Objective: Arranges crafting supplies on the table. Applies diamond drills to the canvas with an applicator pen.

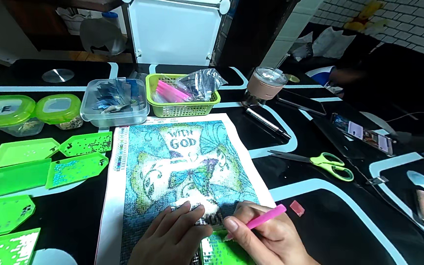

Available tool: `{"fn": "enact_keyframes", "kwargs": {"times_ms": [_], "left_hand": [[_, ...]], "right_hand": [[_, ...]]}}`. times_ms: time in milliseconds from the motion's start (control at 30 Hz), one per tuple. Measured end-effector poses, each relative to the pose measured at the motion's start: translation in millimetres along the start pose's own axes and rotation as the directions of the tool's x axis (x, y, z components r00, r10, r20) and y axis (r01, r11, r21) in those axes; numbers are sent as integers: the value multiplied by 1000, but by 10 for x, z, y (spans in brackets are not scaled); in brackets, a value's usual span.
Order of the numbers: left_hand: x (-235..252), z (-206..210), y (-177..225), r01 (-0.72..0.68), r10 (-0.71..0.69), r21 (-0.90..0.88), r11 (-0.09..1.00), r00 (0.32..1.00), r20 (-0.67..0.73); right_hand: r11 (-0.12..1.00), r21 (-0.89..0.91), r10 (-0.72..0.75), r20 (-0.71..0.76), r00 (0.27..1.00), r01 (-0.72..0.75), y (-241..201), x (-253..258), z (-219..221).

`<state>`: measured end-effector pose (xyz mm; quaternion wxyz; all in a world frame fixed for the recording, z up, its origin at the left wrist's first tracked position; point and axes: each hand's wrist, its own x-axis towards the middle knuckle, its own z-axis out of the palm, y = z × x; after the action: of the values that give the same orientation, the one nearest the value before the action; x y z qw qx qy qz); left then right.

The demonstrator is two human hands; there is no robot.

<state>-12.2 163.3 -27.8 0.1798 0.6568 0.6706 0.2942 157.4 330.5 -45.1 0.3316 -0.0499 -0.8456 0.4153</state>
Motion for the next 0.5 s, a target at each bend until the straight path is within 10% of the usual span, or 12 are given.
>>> {"fn": "enact_keyframes", "kwargs": {"times_ms": [267, 500], "left_hand": [[4, -1, -1, 4, -4, 3, 1000, 1000, 5], [18, -35, 21, 17, -16, -12, 1000, 999, 34]], "right_hand": [[1000, 13, -3, -24, 1000, 3, -7, 9, -17], [906, 297, 364, -189, 912, -300, 46, 122, -218]]}}
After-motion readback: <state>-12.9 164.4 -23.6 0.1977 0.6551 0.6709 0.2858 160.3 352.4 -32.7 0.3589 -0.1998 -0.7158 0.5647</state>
